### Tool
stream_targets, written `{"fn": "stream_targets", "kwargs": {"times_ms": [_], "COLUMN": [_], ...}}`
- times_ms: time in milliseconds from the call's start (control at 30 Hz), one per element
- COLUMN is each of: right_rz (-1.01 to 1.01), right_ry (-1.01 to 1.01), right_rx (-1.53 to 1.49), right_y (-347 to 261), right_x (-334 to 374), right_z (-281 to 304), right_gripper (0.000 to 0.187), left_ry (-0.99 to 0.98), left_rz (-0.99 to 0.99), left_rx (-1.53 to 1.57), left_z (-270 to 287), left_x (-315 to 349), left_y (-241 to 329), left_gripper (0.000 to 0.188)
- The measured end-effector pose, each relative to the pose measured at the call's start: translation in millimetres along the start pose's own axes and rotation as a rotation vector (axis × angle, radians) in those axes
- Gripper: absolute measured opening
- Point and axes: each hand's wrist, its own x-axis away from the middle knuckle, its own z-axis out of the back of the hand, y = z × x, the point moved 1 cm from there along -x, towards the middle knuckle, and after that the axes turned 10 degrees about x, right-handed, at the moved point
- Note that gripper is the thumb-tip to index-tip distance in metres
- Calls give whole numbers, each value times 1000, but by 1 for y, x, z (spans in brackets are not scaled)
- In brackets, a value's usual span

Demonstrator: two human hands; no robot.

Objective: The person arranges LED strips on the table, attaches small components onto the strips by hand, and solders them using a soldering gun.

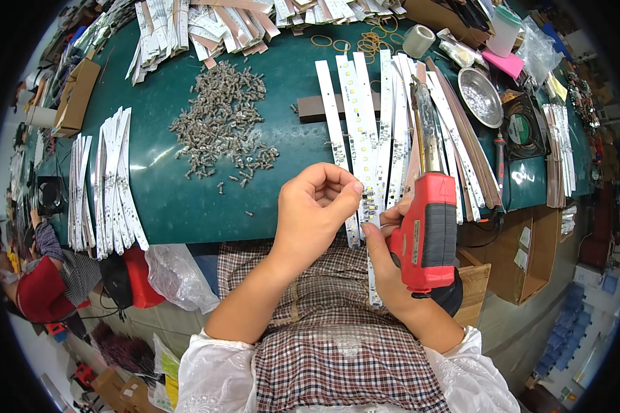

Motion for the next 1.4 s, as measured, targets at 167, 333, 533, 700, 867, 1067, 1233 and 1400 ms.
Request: {"fn": "stream_targets", "kwargs": {"times_ms": [167,333,533,700,867,1067,1233,1400], "right_rz": [44,2,53,-52,-236,-227,-266,-280], "right_ry": [40,8,-9,-250,-310,-222,-252,-296], "right_rx": [-8,-34,26,38,-72,7,12,20], "right_y": [2,3,-6,-8,-11,10,9,10], "right_x": [-1,0,2,9,17,29,26,22], "right_z": [-4,-9,7,30,39,28,20,16], "right_gripper": [40,40,37,42,22,16,19,18], "left_ry": [-1,0,155,178,215,167,140,129], "left_rz": [114,69,41,30,-141,-294,-263,-318], "left_rx": [189,109,-161,-516,-870,-818,-780,-784], "left_z": [-2,4,37,48,44,44,49,50], "left_x": [-2,-5,-31,-47,-41,-39,-38,-39], "left_y": [3,4,10,4,9,14,10,8], "left_gripper": [14,14,14,18,16,17,17,17]}}
